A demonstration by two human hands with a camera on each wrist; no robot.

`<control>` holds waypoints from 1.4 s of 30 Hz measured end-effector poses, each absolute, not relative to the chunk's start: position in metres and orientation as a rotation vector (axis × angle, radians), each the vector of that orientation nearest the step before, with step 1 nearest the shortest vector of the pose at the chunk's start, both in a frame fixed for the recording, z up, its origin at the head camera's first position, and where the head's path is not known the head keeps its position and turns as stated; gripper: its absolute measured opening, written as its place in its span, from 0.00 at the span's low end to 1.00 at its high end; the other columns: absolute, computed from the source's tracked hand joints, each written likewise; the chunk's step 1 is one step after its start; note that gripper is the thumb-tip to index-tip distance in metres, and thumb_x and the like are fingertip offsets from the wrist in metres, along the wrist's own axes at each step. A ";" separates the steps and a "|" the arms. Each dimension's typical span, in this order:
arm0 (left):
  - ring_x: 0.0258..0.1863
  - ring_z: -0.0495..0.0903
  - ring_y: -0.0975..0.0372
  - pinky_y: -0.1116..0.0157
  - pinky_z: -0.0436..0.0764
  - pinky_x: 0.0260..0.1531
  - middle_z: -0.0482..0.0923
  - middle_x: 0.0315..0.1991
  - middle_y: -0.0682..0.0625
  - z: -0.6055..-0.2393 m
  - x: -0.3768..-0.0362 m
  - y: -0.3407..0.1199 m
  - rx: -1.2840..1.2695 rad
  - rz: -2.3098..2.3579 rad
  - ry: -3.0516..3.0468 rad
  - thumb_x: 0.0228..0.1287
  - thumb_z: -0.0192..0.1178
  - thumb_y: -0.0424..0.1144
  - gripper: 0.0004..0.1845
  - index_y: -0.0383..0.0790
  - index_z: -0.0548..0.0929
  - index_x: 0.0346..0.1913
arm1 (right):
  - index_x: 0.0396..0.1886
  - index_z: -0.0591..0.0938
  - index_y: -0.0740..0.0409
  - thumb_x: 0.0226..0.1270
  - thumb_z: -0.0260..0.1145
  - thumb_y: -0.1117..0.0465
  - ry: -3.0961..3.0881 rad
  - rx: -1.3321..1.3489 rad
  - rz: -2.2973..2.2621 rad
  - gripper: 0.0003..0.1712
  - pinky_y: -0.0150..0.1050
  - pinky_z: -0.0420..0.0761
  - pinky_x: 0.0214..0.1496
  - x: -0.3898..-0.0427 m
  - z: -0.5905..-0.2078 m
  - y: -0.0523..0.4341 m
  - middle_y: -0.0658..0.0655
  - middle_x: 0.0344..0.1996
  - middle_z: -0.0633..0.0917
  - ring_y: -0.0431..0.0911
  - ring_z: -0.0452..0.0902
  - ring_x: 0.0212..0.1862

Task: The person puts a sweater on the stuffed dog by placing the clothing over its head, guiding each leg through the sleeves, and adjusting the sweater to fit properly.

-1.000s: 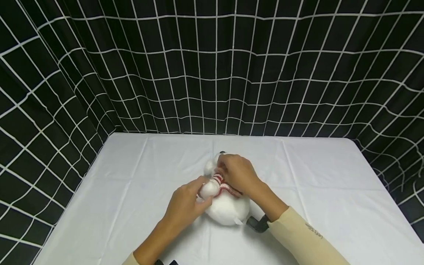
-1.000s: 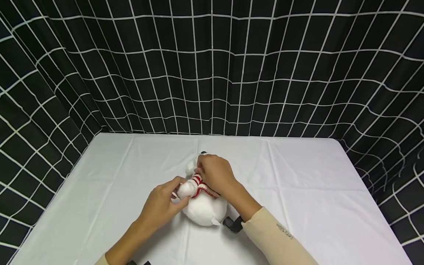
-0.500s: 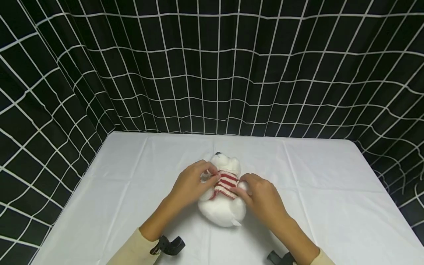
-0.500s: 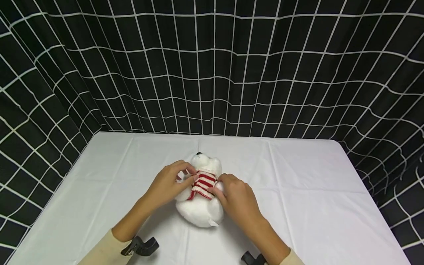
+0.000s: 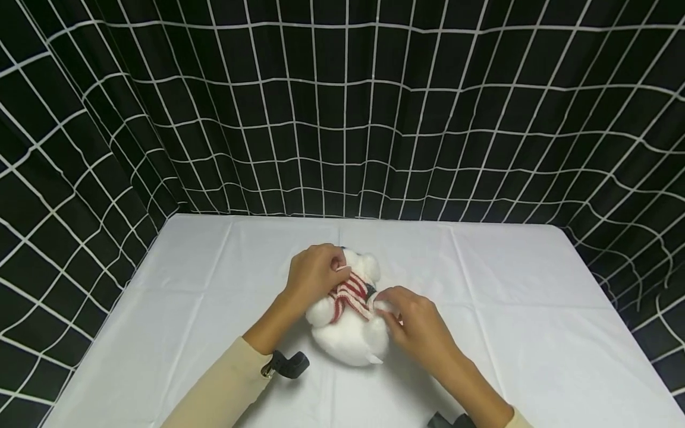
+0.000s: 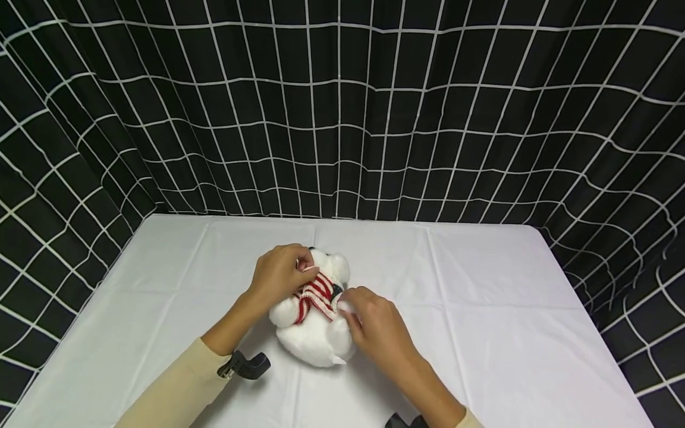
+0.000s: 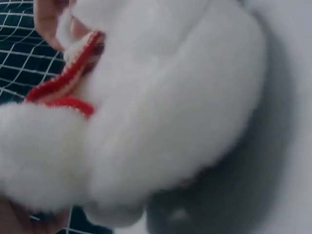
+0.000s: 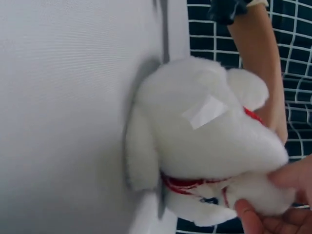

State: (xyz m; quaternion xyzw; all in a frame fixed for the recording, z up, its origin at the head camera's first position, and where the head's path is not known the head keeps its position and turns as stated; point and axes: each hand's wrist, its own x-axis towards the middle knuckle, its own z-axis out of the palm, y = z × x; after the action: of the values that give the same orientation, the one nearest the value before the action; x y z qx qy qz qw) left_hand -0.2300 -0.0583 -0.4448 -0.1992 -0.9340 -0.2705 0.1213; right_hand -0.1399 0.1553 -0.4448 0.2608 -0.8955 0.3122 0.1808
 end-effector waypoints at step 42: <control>0.38 0.87 0.61 0.64 0.84 0.43 0.89 0.39 0.47 -0.508 -0.187 -0.121 -0.879 -1.489 -2.787 0.65 0.64 0.29 0.07 0.33 0.89 0.42 | 0.16 0.80 0.60 0.59 0.73 0.67 -2.998 0.684 1.092 0.15 0.29 0.67 0.19 -0.156 -0.483 0.196 0.47 0.12 0.73 0.36 0.63 0.18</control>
State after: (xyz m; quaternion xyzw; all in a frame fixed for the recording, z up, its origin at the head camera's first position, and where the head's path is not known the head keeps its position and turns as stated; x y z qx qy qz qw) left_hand -0.1872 -0.1214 -0.5079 -0.2673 -0.8477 -0.4530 -0.0691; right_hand -0.1561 0.1957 -0.4828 0.2091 -0.9170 0.3341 -0.0609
